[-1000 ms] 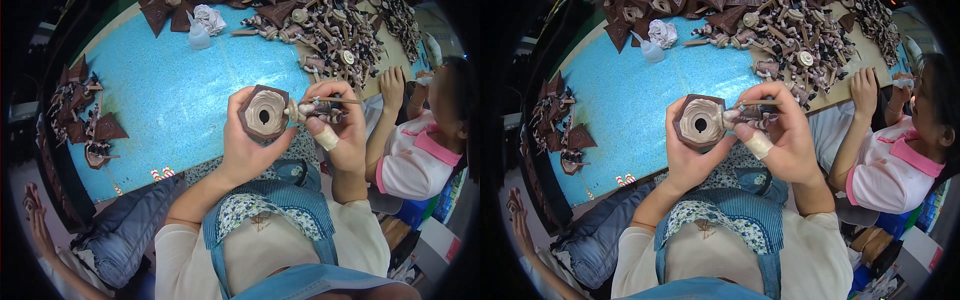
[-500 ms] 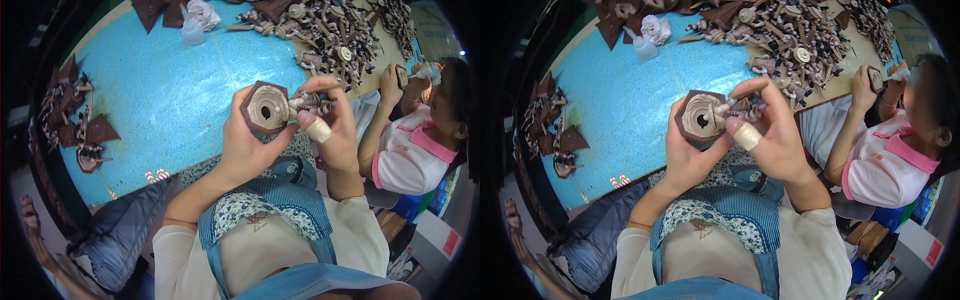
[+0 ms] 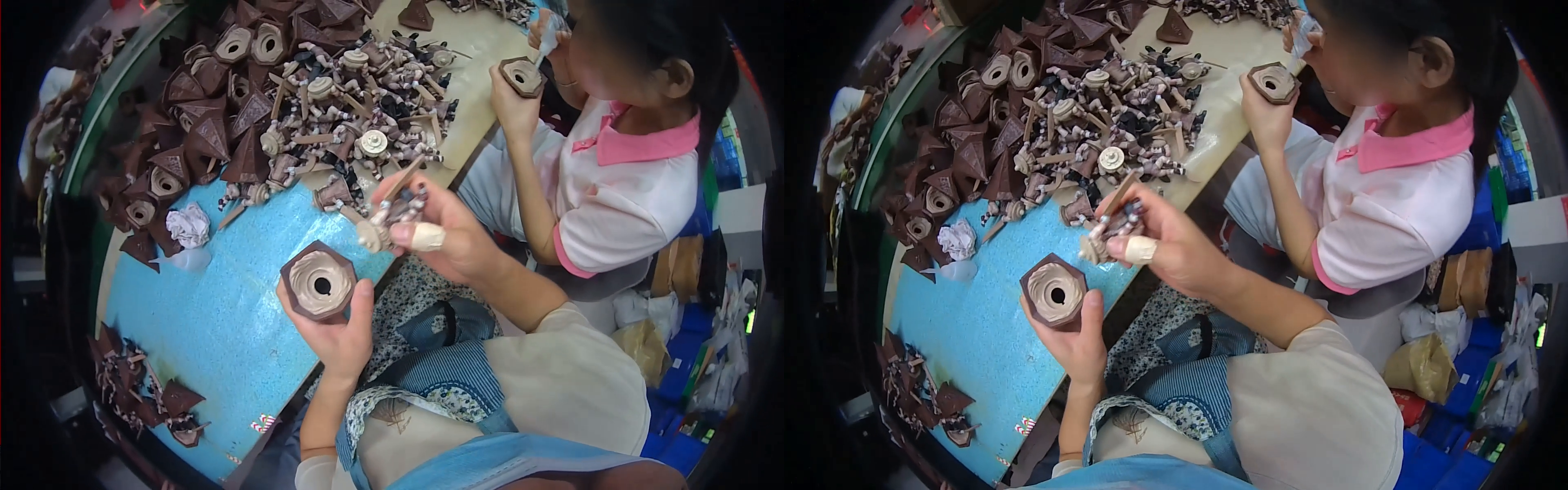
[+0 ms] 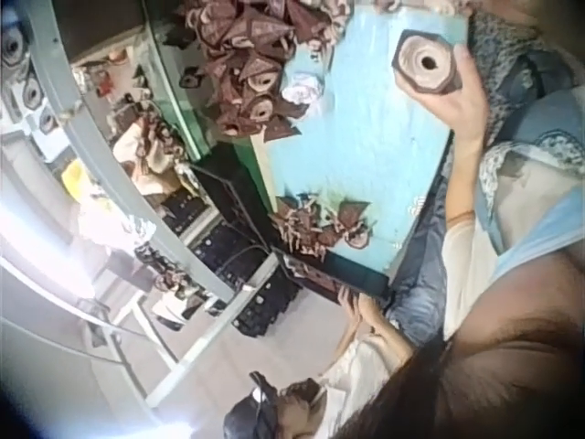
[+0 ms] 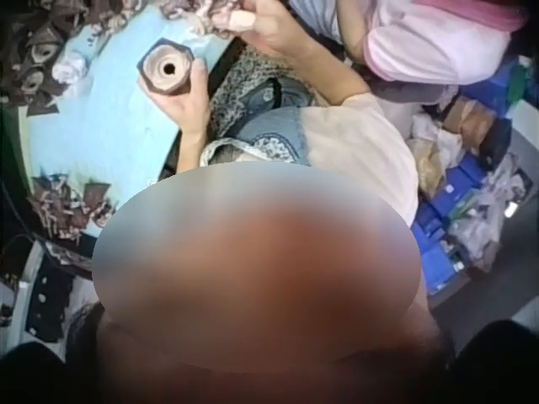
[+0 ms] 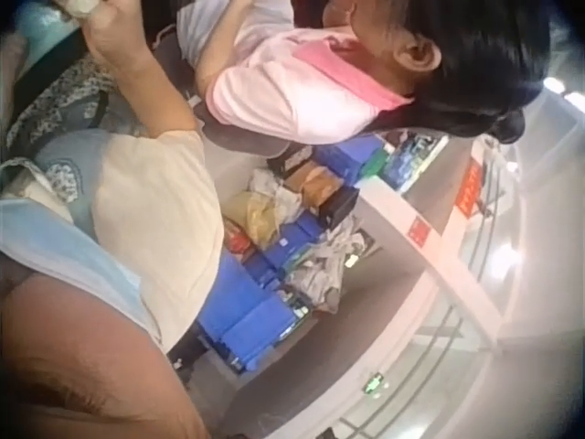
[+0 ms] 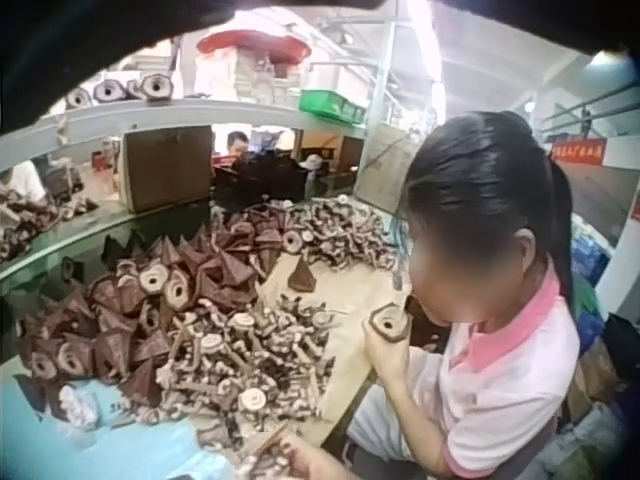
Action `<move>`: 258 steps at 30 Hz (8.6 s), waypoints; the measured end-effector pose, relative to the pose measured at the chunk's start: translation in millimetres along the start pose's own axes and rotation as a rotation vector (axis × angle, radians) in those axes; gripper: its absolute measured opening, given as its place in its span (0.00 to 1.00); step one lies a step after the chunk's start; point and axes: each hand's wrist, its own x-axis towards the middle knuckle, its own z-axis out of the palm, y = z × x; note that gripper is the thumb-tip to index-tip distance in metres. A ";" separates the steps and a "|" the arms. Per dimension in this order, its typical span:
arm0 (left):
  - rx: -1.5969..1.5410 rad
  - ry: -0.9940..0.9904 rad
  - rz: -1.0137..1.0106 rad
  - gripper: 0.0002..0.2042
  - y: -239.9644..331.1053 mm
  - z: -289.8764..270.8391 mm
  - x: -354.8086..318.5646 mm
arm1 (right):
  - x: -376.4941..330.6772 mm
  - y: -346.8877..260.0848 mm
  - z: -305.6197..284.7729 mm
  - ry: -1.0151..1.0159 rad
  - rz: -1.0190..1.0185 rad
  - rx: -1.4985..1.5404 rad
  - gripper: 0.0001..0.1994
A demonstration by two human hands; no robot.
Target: The person assembles small plastic figurine parts into a plastic base by hand, applying glue from a bottle to secure them.
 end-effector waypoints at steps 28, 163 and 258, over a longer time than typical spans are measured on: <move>0.171 0.029 0.093 0.33 -20.7 13.7 15.3 | 6.5 22.4 2.2 -0.012 -0.273 -0.752 0.16; 0.279 -0.022 0.240 0.30 -22.3 0.4 15.1 | 23.9 14.3 33.4 -0.349 -0.802 -1.381 0.16; 0.268 -0.091 0.121 0.32 23.8 -42.1 -22.9 | -8.0 33.3 73.6 -0.302 -0.513 -1.267 0.10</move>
